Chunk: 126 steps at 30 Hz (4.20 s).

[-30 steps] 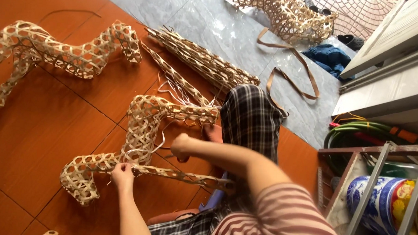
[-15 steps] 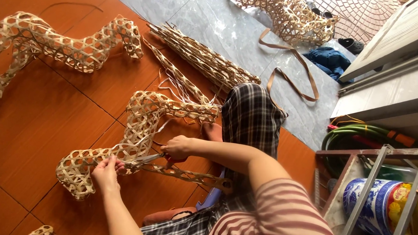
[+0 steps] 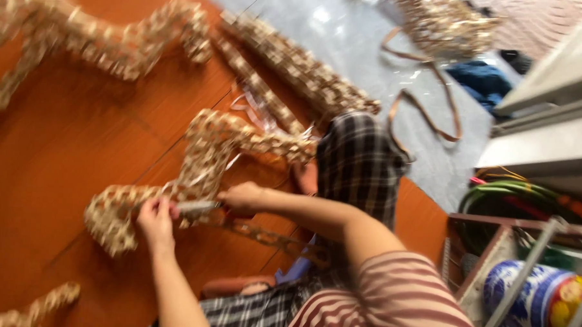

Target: The person sits on the floor weaving and tying thin bamboo strips onto woven bamboo horse-shaped frames, using scissors to trim and cut strips, and turning the figures to secure the lattice on different parts.

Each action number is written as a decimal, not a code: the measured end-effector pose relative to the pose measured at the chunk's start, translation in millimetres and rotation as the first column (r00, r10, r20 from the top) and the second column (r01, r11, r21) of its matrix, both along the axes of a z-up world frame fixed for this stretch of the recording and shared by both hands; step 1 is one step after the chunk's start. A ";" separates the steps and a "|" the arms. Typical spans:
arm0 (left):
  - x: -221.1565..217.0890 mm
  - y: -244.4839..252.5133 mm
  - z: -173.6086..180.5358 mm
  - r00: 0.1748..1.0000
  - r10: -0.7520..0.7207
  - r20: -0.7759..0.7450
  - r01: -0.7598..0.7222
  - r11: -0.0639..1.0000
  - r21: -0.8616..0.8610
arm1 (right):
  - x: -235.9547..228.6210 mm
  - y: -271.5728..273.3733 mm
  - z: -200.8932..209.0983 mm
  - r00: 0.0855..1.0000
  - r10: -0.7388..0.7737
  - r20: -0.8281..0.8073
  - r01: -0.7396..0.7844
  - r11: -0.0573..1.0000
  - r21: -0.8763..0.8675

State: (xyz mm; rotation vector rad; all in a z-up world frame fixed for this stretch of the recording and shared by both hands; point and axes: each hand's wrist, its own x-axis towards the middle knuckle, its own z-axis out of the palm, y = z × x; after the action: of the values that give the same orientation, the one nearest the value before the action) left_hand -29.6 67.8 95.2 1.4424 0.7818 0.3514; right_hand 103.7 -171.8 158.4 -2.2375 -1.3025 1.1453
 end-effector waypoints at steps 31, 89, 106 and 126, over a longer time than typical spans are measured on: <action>17.0 -43.5 18.0 0.979 0.154 0.134 -0.161 0.986 0.044 | 12.5 -13.7 68.4 0.970 0.217 0.112 -0.169 0.928 -0.331; -10.3 -14.5 -71.7 0.773 0.399 -0.494 -0.181 0.884 0.430 | 59.3 -47.5 135.2 0.951 -0.238 0.196 0.080 0.804 0.589; 9.0 16.0 188.6 0.936 0.313 0.160 -0.347 0.745 0.570 | 34.8 -33.4 145.7 0.977 -0.203 -0.058 0.207 0.868 0.451; -37.2 -51.0 212.4 0.958 0.279 0.071 -0.221 0.555 0.802 | -73.4 62.0 130.5 0.967 -0.216 -0.133 0.245 0.655 0.715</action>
State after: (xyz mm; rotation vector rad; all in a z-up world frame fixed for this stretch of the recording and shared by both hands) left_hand -66.7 16.7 307.6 2.2122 0.9377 0.9920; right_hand 30.3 -109.8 288.9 -1.6851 -1.1318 0.4301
